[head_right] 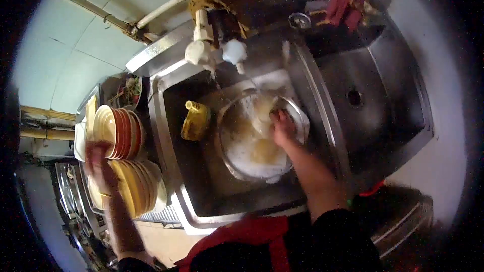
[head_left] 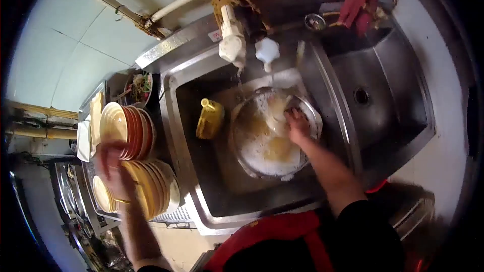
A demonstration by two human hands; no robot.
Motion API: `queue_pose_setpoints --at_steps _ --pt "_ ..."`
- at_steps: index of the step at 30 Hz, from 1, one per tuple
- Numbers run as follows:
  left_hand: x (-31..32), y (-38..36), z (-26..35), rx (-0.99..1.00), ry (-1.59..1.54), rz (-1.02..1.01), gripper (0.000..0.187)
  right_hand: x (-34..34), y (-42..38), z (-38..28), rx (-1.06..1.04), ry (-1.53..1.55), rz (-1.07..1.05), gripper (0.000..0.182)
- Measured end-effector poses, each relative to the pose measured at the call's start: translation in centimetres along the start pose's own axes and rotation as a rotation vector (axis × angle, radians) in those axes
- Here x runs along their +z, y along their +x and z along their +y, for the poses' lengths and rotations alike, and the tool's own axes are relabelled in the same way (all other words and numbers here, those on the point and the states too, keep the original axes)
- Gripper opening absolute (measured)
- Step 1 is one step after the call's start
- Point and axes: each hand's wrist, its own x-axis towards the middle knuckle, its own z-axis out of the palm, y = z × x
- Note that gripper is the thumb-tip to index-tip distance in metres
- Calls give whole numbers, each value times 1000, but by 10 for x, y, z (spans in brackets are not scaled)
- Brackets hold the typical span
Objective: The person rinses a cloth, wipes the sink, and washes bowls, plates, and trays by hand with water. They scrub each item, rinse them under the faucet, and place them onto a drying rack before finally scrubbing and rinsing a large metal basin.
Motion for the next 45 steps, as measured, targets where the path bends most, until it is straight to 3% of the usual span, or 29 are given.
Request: queue_pose_setpoints --at_steps 1,2,3,5,6,8,11,12,13,14,16,17,20,21,23,25,26,27,28,30,31,33,35,36,37,40,41,44,45 --pt "64 -28 35 -88 -337 -25 31 8 5 4 -18 -11 -59 49" --pt "93 -36 47 -232 -198 -273 33 -1 9 -14 -87 -187 -78 47" --pt "139 -56 28 -191 -421 -409 43 -7 11 -27 -152 -365 -99 46" --pt "241 -102 -43 -633 -865 -491 55 17 11 -14 -145 -260 -239 39" --pt "283 -115 -69 -1001 -984 -430 50 26 10 -9 -139 -204 -307 36" --pt "348 -142 -123 -1429 -1077 -422 41 17 1 -20 -144 -17 -301 28" --pt "388 -157 -126 -1328 -1290 -507 30 -16 -3 -17 -249 142 -324 23" --pt "395 -155 -118 -1379 -1340 -533 29 -23 -4 -14 -300 183 -337 22" --pt "397 -154 -110 -1429 -1388 -555 27 -25 -4 -12 -189 292 -359 21" --pt "399 -153 -105 -1480 -1431 -573 26 -18 -4 -4 -97 184 -315 20" --pt "414 -159 -118 -1373 -1438 -664 27 -12 4 -6 95 -25 -216 20" --pt "423 -163 -128 -1318 -1435 -714 28 -16 14 -17 205 -99 -375 22" --pt "452 -175 -151 -1148 -1443 -860 30 46 -3 -13 -29 105 -233 27" --pt "443 -170 -131 -1193 -1489 -795 27 53 -6 -16 -114 191 -242 29" --pt "443 -188 -147 -1055 -1088 -833 31 26 -9 -51 -306 434 -393 33" --pt "463 -225 -191 -1243 -1418 -685 40 11 2 -51 -425 171 -259 36" --pt "460 -223 -186 -1203 -1446 -684 41 2 11 -47 -481 36 -188 37" --pt "451 -217 -173 -1166 -1476 -679 42 -11 23 -45 -273 -38 -390 38" --pt "436 -205 -150 -1128 -1506 -673 43 3 24 -22 -205 107 -242 39" --pt "411 -173 -108 -1046 -1565 -664 45 4 24 -10 16 232 -223 36" --pt "406 -161 -101 -1003 -1592 -660 47 9 23 -4 48 271 -277 34" --pt "416 -139 -112 -1201 -1619 -583 51 16 19 5 109 347 -390 30" --pt "420 -116 -105 -1336 -1648 -436 50 18 18 -6 -172 304 -389 30" --pt "426 -114 -109 -1360 -1605 -420 48 15 20 -17 -313 281 -384 31" --pt "431 -116 -112 -1340 -1527 -441 45 6 20 -29 -148 395 -488 32" --pt "448 -134 -133 -1260 -1249 -538 39 1 31 -8 -128 327 -124 33" --pt "454 -142 -144 -1198 -1141 -574 37 6 35 -5 399 158 -316 35" --pt "503 -200 -236 -735 -694 -757 40 35 23 -12 184 144 -154 36" --pt "507 -205 -244 -634 -552 -825 38 21 26 -33 3 82 -249 38"
